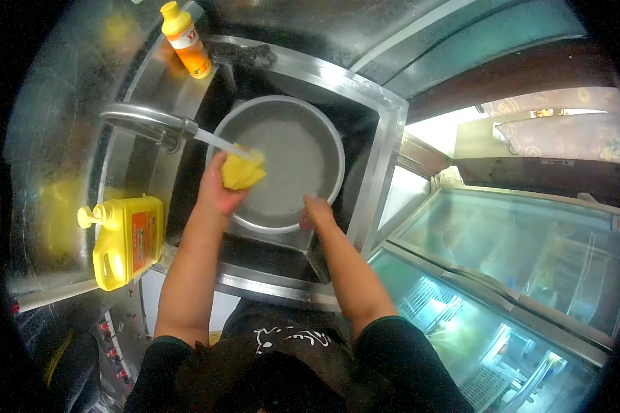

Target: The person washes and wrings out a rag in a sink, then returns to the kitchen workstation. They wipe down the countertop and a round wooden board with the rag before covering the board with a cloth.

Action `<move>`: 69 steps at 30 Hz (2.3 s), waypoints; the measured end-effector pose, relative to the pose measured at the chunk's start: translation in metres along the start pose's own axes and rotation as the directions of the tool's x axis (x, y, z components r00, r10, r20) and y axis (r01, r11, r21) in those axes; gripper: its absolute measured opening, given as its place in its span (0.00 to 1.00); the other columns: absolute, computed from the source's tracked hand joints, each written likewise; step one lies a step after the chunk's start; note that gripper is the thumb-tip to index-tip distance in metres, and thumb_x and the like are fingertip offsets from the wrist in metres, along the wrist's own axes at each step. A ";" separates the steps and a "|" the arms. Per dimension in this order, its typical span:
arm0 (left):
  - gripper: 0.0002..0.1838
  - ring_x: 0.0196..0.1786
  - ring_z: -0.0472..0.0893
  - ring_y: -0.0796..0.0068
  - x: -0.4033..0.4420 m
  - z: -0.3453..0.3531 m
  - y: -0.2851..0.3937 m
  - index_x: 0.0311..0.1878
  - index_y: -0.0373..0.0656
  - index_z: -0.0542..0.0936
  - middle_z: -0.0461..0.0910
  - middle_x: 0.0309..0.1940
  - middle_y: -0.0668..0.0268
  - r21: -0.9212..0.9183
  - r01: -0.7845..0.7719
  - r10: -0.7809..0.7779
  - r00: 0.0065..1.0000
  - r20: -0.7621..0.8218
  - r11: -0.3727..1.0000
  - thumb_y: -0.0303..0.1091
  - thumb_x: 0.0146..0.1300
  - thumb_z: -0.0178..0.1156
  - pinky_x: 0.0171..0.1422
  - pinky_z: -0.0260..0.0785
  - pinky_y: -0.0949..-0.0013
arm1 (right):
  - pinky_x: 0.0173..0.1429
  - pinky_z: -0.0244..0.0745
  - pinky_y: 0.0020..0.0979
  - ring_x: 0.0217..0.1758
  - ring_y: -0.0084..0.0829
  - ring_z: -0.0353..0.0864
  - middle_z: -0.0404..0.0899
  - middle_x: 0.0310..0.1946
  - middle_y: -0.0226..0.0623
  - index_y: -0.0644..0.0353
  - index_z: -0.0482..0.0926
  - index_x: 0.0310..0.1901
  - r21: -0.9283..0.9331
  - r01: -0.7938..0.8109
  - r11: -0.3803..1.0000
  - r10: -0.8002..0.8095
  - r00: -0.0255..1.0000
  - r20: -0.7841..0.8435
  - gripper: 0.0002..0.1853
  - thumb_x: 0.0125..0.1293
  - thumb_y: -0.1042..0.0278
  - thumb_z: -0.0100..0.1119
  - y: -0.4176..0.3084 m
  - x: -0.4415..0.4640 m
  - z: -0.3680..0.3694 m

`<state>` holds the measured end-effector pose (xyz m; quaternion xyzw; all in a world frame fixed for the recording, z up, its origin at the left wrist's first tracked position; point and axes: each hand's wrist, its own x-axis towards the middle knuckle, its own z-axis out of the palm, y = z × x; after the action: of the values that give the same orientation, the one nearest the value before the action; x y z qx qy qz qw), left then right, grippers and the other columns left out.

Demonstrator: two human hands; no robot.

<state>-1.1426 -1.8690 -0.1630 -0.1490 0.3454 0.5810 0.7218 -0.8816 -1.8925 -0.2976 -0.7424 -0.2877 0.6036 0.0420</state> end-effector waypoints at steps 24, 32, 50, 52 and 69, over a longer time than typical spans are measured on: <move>0.19 0.39 0.80 0.74 0.008 0.034 0.022 0.49 0.43 0.80 0.81 0.39 0.67 0.569 -0.261 0.273 0.960 0.067 0.780 0.45 0.62 0.68 0.44 0.73 0.63 | 0.49 0.72 0.43 0.41 0.48 0.81 0.79 0.37 0.51 0.67 0.73 0.44 -0.109 0.577 0.810 -0.533 0.643 -0.550 0.16 0.53 0.69 0.56 -0.072 -0.096 -0.013; 0.17 0.38 0.81 0.71 -0.021 0.044 0.029 0.49 0.44 0.78 0.79 0.37 0.67 0.435 -0.251 0.239 0.967 0.083 0.865 0.44 0.65 0.64 0.41 0.76 0.63 | 0.43 0.74 0.53 0.36 0.57 0.81 0.81 0.32 0.53 0.59 0.73 0.37 -0.750 0.481 0.453 -0.880 0.377 -0.290 0.10 0.53 0.70 0.57 -0.171 -0.174 0.003; 0.12 0.44 0.83 0.67 -0.010 0.032 0.031 0.49 0.43 0.78 0.82 0.42 0.64 0.303 -0.221 0.214 0.975 0.058 0.927 0.39 0.68 0.59 0.49 0.76 0.60 | 0.40 0.72 0.36 0.31 0.40 0.78 0.76 0.26 0.45 0.62 0.72 0.31 -0.334 0.732 0.594 -0.775 0.408 -0.483 0.06 0.51 0.72 0.55 -0.120 -0.116 -0.045; 0.13 0.46 0.82 0.67 -0.006 0.028 0.029 0.51 0.43 0.78 0.81 0.43 0.64 0.302 -0.203 0.193 0.979 0.060 0.932 0.39 0.69 0.58 0.50 0.75 0.60 | 0.42 0.71 0.34 0.34 0.32 0.77 0.76 0.28 0.40 0.63 0.72 0.32 -0.215 0.745 0.631 -0.724 0.466 -0.509 0.07 0.51 0.73 0.56 -0.088 -0.081 -0.041; 0.19 0.49 0.79 0.76 0.005 0.032 0.003 0.57 0.45 0.77 0.79 0.47 0.67 0.531 -0.225 0.080 0.956 0.283 0.817 0.47 0.71 0.57 0.54 0.73 0.65 | 0.46 0.79 0.29 0.46 0.30 0.81 0.76 0.55 0.43 0.61 0.71 0.63 0.011 0.827 0.562 -0.819 0.554 0.146 0.26 0.61 0.75 0.58 -0.137 -0.096 0.021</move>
<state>-1.1350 -1.8450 -0.1430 0.1700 0.4175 0.5253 0.7217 -0.9629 -1.8308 -0.1637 -0.4804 -0.6210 0.5535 0.2778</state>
